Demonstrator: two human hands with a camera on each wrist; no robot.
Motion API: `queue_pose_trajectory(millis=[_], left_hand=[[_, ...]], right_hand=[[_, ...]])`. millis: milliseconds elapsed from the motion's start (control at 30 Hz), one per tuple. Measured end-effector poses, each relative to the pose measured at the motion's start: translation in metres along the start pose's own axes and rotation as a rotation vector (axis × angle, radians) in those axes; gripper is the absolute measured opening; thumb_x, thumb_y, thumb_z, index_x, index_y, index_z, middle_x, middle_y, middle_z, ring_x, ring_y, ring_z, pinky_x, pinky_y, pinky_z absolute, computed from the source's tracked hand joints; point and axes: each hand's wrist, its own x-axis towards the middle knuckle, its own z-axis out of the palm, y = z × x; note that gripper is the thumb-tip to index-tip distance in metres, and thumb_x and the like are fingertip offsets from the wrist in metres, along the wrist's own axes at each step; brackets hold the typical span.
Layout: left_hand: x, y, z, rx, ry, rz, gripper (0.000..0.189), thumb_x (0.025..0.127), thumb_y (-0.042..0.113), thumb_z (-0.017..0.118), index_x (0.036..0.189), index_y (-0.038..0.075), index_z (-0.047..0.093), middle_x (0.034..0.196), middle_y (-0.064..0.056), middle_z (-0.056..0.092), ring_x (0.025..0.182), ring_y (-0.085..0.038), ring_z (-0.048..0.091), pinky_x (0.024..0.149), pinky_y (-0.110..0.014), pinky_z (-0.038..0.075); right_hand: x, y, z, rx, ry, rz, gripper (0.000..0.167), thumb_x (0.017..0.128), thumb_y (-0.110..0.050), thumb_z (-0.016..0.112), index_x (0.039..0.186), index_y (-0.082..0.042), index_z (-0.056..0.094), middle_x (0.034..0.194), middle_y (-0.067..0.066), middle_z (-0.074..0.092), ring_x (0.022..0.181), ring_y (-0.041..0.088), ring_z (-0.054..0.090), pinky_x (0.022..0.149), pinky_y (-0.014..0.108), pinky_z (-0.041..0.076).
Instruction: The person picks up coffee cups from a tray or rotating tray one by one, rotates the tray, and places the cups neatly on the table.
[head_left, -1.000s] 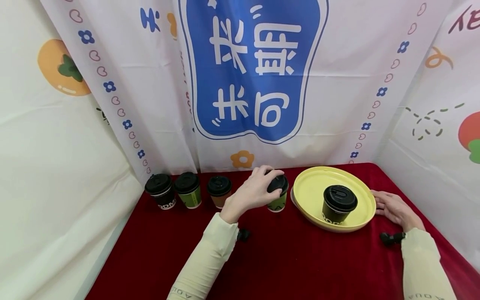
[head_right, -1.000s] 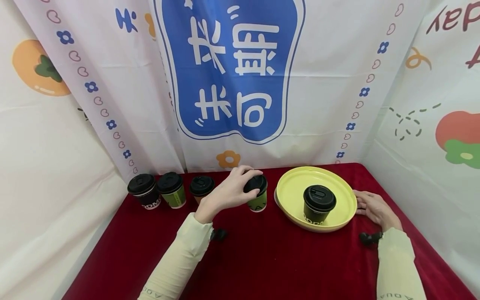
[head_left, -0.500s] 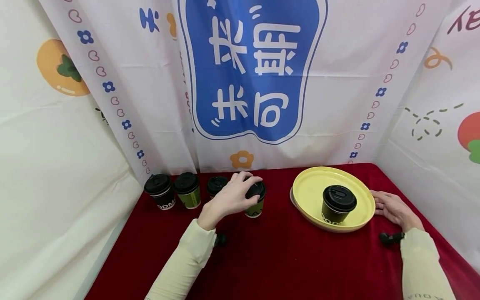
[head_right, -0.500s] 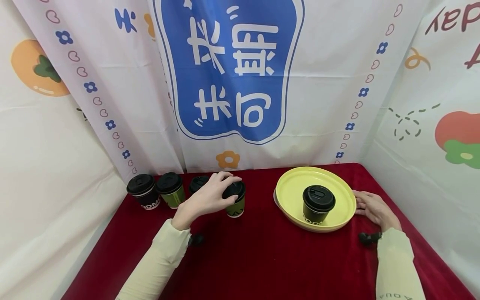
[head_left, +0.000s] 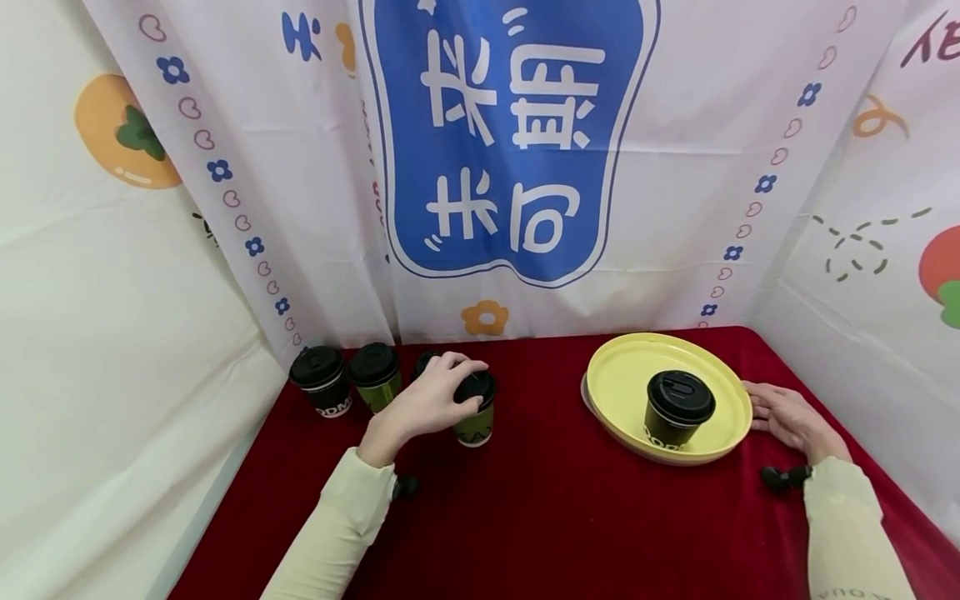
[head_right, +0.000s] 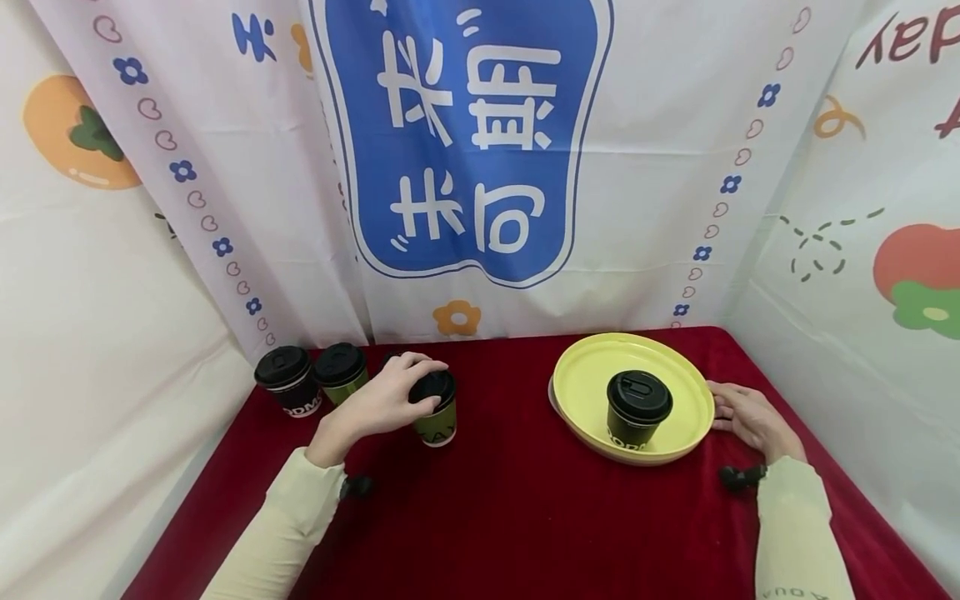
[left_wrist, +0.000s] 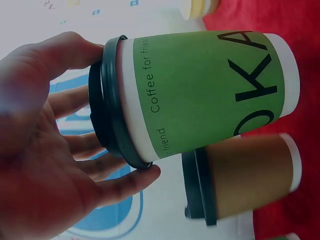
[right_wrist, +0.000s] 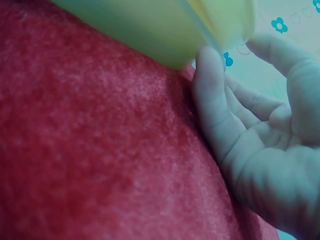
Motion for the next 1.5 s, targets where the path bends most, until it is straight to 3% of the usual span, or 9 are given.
queue_pose_trajectory(millis=[233,600,1033,1267,1500], left_hand=[[-0.017,-0.018,-0.009,0.000,0.003,-0.057,0.050,0.094,0.031,0.063,0.141,0.019,0.053,0.141,-0.014,0.047,0.127,-0.035,0.044,0.099,-0.051,0.046],[-0.046,-0.036,-0.022,0.016,0.048,-0.086,0.050,0.093,0.029,0.063,0.140,0.014,0.053,0.138,-0.017,0.049,0.122,-0.038,0.046,0.095,-0.054,0.046],[-0.077,-0.064,-0.036,0.077,0.073,-0.193,0.049,0.093,0.028,0.062,0.139,0.013,0.054,0.138,-0.021,0.049,0.123,-0.042,0.045,0.095,-0.059,0.044],[-0.092,-0.081,-0.049,0.065,0.086,-0.243,0.052,0.095,0.029,0.060,0.141,0.009,0.051,0.140,-0.030,0.044,0.126,-0.052,0.040,0.094,-0.065,0.041],[-0.105,-0.096,-0.053,0.076,0.106,-0.291,0.052,0.095,0.030,0.059,0.142,0.007,0.050,0.140,-0.031,0.042,0.125,-0.053,0.038,0.095,-0.065,0.038]], right_hand=[[0.002,0.001,-0.001,-0.004,-0.006,0.006,0.027,0.105,-0.025,0.046,0.099,-0.026,0.072,0.091,-0.008,0.074,0.083,0.006,0.069,0.072,0.029,0.059],[0.004,0.002,-0.002,0.008,-0.022,-0.005,0.026,0.105,-0.024,0.046,0.101,-0.025,0.072,0.091,-0.006,0.074,0.083,0.007,0.070,0.073,0.030,0.059],[0.003,0.004,-0.005,0.016,-0.013,-0.003,0.025,0.105,-0.025,0.047,0.102,-0.027,0.072,0.093,-0.007,0.074,0.085,0.007,0.070,0.074,0.030,0.059],[0.002,0.004,-0.004,0.006,-0.016,-0.013,0.026,0.106,-0.023,0.045,0.102,-0.027,0.071,0.092,-0.008,0.073,0.085,0.006,0.069,0.074,0.030,0.059],[0.001,0.004,-0.005,0.001,-0.027,-0.039,0.027,0.106,-0.021,0.044,0.105,-0.030,0.069,0.098,-0.009,0.073,0.089,0.005,0.070,0.075,0.030,0.059]])
